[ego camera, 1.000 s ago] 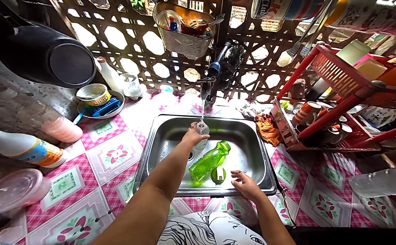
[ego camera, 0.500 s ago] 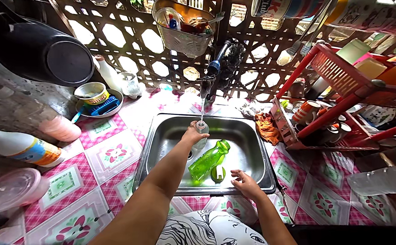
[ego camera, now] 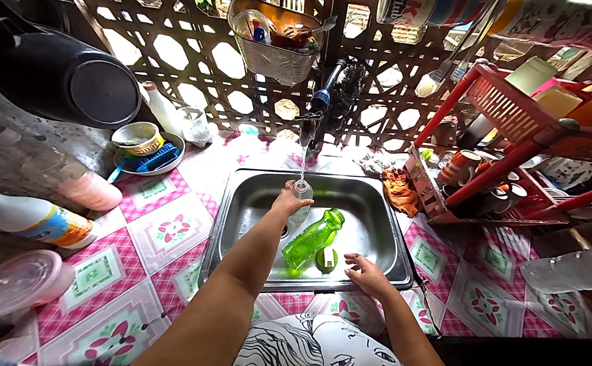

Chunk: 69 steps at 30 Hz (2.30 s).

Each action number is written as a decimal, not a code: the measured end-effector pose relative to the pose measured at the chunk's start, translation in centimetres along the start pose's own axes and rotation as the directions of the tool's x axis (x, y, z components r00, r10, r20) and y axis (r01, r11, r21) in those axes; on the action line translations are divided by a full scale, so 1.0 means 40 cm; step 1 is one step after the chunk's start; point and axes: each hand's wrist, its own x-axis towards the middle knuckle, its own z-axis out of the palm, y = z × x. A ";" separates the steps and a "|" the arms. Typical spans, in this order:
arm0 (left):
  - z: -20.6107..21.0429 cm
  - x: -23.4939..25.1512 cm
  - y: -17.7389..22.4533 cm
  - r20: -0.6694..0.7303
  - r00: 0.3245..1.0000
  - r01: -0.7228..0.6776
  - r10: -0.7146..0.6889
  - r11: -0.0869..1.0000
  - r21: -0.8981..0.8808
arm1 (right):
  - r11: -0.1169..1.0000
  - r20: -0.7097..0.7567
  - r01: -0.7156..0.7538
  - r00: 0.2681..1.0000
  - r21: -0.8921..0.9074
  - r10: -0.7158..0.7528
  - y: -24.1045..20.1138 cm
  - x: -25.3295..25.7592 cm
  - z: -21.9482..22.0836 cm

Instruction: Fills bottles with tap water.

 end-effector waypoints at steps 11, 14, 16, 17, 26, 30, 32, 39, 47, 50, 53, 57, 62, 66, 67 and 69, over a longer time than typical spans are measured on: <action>0.003 0.002 -0.002 -0.012 1.000 -0.012 0.012 1.000 -0.023 | 1.000 -0.015 0.003 1.000 -0.015 -0.003 0.000 -0.002 0.003; 0.004 0.003 -0.004 -0.007 1.000 -0.008 0.008 0.999 -0.032 | 1.000 -0.010 -0.001 1.000 -0.017 0.001 -0.002 -0.004 0.001; 0.005 0.005 -0.005 -0.006 1.000 -0.005 0.004 1.000 -0.026 | 1.000 -0.017 0.009 1.000 -0.011 -0.009 0.008 0.001 0.001; 0.005 0.006 -0.005 -0.006 1.000 -0.002 0.002 1.000 -0.024 | 1.000 -0.020 0.012 1.000 -0.006 -0.012 0.011 0.001 0.002; 0.007 0.007 -0.007 -0.008 1.000 -0.001 0.001 1.000 -0.027 | 1.000 -0.028 0.007 1.000 -0.009 -0.007 0.008 -0.001 0.002; 0.006 0.006 -0.007 -0.008 1.000 -0.001 0.001 1.000 -0.023 | 1.000 -0.026 0.003 1.000 -0.009 -0.003 0.007 -0.001 0.003; 0.007 0.007 -0.007 -0.008 1.000 0.001 -0.001 1.000 -0.027 | 1.000 -0.028 0.003 1.000 -0.011 -0.003 0.005 -0.004 0.003; 0.005 0.004 -0.004 -0.003 1.000 0.003 -0.003 0.999 -0.032 | 1.000 -0.029 -0.003 1.000 -0.016 0.002 0.001 -0.008 0.004; 0.004 0.001 -0.003 -0.004 1.000 -0.007 0.007 1.000 -0.030 | 1.000 -0.015 0.003 1.000 -0.016 -0.003 0.008 -0.001 0.004; 0.005 0.004 -0.005 -0.009 1.000 -0.013 0.012 0.999 -0.032 | 1.000 -0.015 0.005 1.000 -0.014 -0.005 0.009 0.000 0.006; 0.006 0.005 -0.006 -0.015 1.000 -0.013 0.012 1.000 -0.029 | 1.000 -0.015 0.003 1.000 -0.022 -0.003 0.007 -0.002 0.005; 0.006 0.003 -0.004 -0.012 1.000 -0.009 0.009 1.000 -0.018 | 1.000 -0.010 -0.003 1.000 -0.019 0.003 0.006 -0.001 0.003; 0.005 0.004 -0.004 -0.012 1.000 -0.011 0.011 1.000 -0.012 | 1.000 -0.003 -0.005 1.000 -0.022 0.005 0.002 -0.004 0.004; 0.004 0.002 -0.002 -0.010 1.000 -0.007 0.007 1.000 -0.016 | 1.000 0.003 -0.006 1.000 -0.031 0.007 0.001 -0.004 0.004; 0.004 0.001 -0.001 -0.010 1.000 -0.004 0.004 1.000 -0.017 | 1.000 0.002 -0.006 1.000 -0.031 0.006 0.001 -0.004 0.004; 0.004 0.001 0.000 -0.007 1.000 0.001 -0.001 1.000 -0.008 | 1.000 -0.006 -0.001 1.000 -0.026 0.001 0.002 -0.003 0.004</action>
